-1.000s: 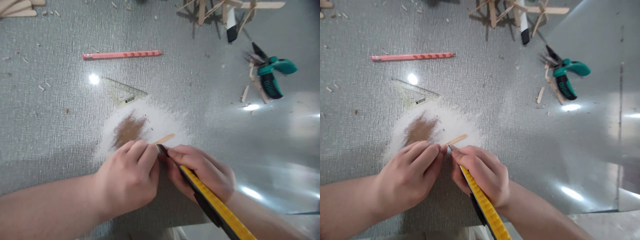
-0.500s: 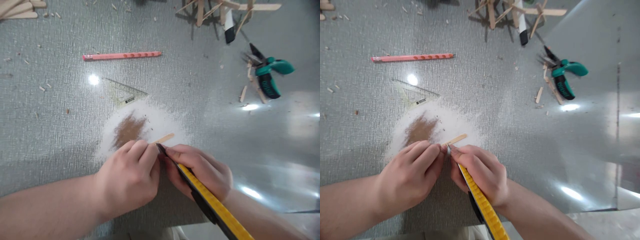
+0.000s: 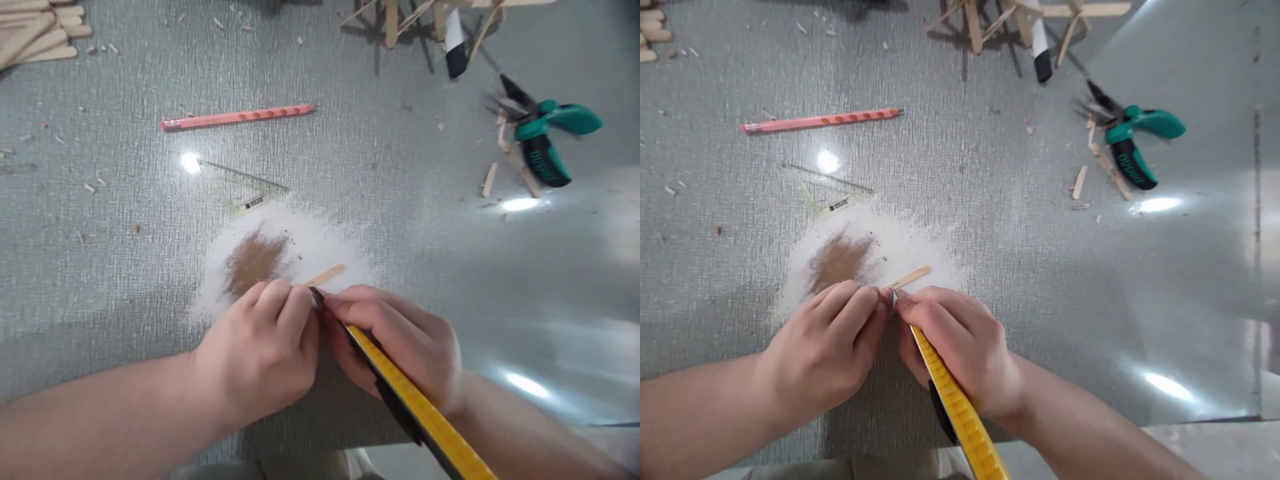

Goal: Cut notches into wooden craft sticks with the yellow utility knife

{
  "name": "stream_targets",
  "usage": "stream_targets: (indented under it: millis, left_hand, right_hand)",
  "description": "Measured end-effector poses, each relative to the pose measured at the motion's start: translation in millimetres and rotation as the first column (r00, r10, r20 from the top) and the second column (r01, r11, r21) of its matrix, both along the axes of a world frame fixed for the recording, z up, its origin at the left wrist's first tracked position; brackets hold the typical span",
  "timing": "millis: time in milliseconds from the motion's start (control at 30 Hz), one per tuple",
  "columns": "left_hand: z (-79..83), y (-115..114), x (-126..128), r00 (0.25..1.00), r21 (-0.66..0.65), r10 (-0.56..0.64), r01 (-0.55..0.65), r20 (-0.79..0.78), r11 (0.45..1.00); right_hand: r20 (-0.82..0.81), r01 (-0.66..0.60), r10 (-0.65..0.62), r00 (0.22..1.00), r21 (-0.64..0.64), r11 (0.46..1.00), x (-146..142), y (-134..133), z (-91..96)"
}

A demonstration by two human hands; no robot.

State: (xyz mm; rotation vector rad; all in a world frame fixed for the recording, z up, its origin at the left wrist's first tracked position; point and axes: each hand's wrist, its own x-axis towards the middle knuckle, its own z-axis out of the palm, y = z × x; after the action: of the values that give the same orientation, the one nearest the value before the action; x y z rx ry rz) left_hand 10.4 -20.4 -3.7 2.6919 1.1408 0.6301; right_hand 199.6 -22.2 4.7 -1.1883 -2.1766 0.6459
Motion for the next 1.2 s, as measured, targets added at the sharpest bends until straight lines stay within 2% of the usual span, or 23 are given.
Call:
stream_targets:
  millis: [167, 333, 467, 567, 667, 700, 800, 900, 1200]
  left_hand:
    - [-0.8, 1.3, -0.2, 1.000, 0.005, -0.004, 0.004, 0.000, 1.000]
    - [-2.8, 2.6, -0.9, 1.000, 0.008, -0.019, 0.019, 0.017, 1.000]
    - [-3.0, 5.8, -8.2, 0.998, -0.030, -0.038, 0.040, 0.049, 0.999]
    - [-1.8, 15.4, -19.3, 0.992, -0.034, -0.083, 0.086, 0.092, 0.996]
    - [-1.0, 32.1, -31.7, 0.989, -0.036, -0.101, 0.105, 0.108, 0.994]
    - [-1.2, 38.0, -35.1, 0.984, -0.039, -0.159, 0.163, 0.085, 0.986]
    - [-2.5, 51.6, -40.9, 0.966, -0.076, -0.229, 0.239, 0.118, 0.968]
    - [-3.7, 55.8, -40.3, 0.951, -0.132, -0.239, 0.267, 0.198, 0.955]
    - [-2.3, 49.8, -35.7, 0.956, -0.176, -0.219, 0.254, 0.193, 0.951]
  right_hand:
    - [-0.017, 0.006, -0.005, 1.000, 0.045, 0.999, -0.5, -0.7, -4.6]
    - [-0.025, 0.015, -0.014, 1.000, 0.031, 0.999, -0.5, -1.8, -5.6]
    - [-0.041, 0.031, -0.029, 0.999, 0.055, 0.998, 7.8, -0.3, -5.3]
    - [-0.079, 0.058, -0.052, 0.996, 0.081, 0.995, 15.4, 2.5, -5.9]
    - [-0.118, 0.079, -0.073, 0.990, 0.047, 0.996, 18.8, 5.0, -7.2]
    - [-0.125, 0.079, -0.076, 0.989, 0.022, 0.997, 18.7, 5.7, -7.6]
    - [-0.162, 0.013, -0.018, 0.987, -0.034, 0.999, 15.7, 8.2, -8.6]
    - [-0.197, -0.084, 0.073, 0.978, -0.048, 0.995, 10.8, 12.2, -8.9]
    - [-0.151, -0.102, 0.089, 0.984, -0.079, 0.992, 1.7, 20.9, -8.0]
